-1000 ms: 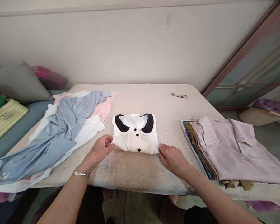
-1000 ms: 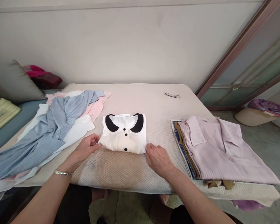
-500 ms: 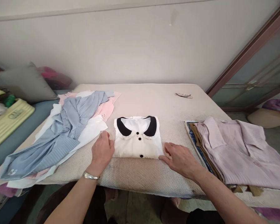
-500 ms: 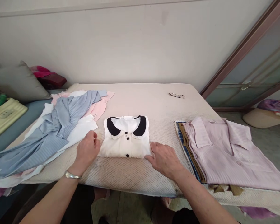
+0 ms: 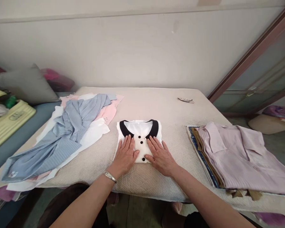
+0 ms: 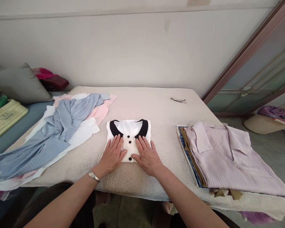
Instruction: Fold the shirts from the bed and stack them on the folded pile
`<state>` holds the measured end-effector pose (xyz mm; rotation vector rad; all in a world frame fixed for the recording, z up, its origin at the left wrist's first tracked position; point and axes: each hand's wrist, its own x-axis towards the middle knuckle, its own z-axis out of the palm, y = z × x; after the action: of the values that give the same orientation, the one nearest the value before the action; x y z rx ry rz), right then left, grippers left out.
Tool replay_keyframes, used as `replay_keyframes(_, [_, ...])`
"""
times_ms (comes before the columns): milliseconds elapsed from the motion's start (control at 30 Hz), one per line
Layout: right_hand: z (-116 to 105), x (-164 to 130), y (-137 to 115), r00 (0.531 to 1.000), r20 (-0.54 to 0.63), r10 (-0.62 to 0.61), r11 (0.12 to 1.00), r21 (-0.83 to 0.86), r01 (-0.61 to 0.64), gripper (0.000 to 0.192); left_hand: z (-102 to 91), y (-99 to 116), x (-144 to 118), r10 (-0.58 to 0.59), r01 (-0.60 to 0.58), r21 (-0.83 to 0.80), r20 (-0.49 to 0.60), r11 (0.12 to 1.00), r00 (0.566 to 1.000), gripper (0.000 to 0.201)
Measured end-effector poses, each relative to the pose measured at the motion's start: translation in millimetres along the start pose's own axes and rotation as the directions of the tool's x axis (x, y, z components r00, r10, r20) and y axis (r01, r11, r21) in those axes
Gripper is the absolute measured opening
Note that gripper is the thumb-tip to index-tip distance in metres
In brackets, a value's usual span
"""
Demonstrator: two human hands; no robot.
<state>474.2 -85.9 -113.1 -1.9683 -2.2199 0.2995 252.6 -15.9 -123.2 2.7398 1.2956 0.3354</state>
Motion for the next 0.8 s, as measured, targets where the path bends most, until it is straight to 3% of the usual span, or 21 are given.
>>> replay_keyframes(133, [-19.3, 1.9, -5.4, 0.995, -0.087, 0.046, 0.999, 0.000, -0.046, 0.067, -10.7, 2.2, 3.2, 0.010, -0.011, -0.018, -0.038, 1.000, 0.999, 0.061])
replay_keyframes(233, [-18.3, 3.0, -15.5, 0.986, -0.161, -0.031, 0.999, -0.032, 0.027, 0.071, -9.6, 3.6, 5.8, 0.062, -0.063, -0.020, -0.029, 0.998, 0.998, 0.061])
replay_keyframes(333, [-5.0, 4.3, -23.5, 0.990, -0.082, -0.119, 0.993, -0.019, 0.118, 0.081, -3.6, 2.1, 8.3, 0.082, -0.081, -0.026, 0.026, 0.996, 0.996, 0.062])
replay_keyframes(433, [5.8, 6.1, -26.0, 0.993, 0.002, -0.117, 0.993, 0.006, 0.117, 0.087, -0.9, -0.5, 9.7, 0.086, -0.084, -0.031, 0.055, 0.996, 0.995, 0.061])
replay_keyframes(600, [-1.6, 8.4, -23.7, 0.993, 0.060, -0.102, 0.994, 0.036, 0.100, 0.086, -13.3, -6.3, 13.4, 0.076, -0.071, -0.079, 0.055, 0.994, 0.996, 0.055])
replay_keyframes(700, [-12.8, 9.9, -17.6, 0.994, 0.035, -0.107, 0.991, 0.082, 0.103, 0.074, -26.2, -20.0, 19.6, -0.136, 0.128, -0.158, -0.047, 0.979, 0.990, 0.044])
replay_keyframes(733, [-15.7, 11.0, -14.2, 0.995, -0.006, -0.095, 0.991, 0.091, 0.095, 0.069, -30.0, -26.6, 22.3, -0.259, 0.239, -0.203, -0.080, 0.950, 0.962, 0.039])
replay_keyframes(800, [-19.5, 14.6, -5.5, 0.990, -0.136, -0.049, 0.994, 0.093, 0.062, 0.062, -35.3, -40.4, 28.3, -0.499, 0.441, -0.357, -0.085, 0.823, 0.862, 0.030])
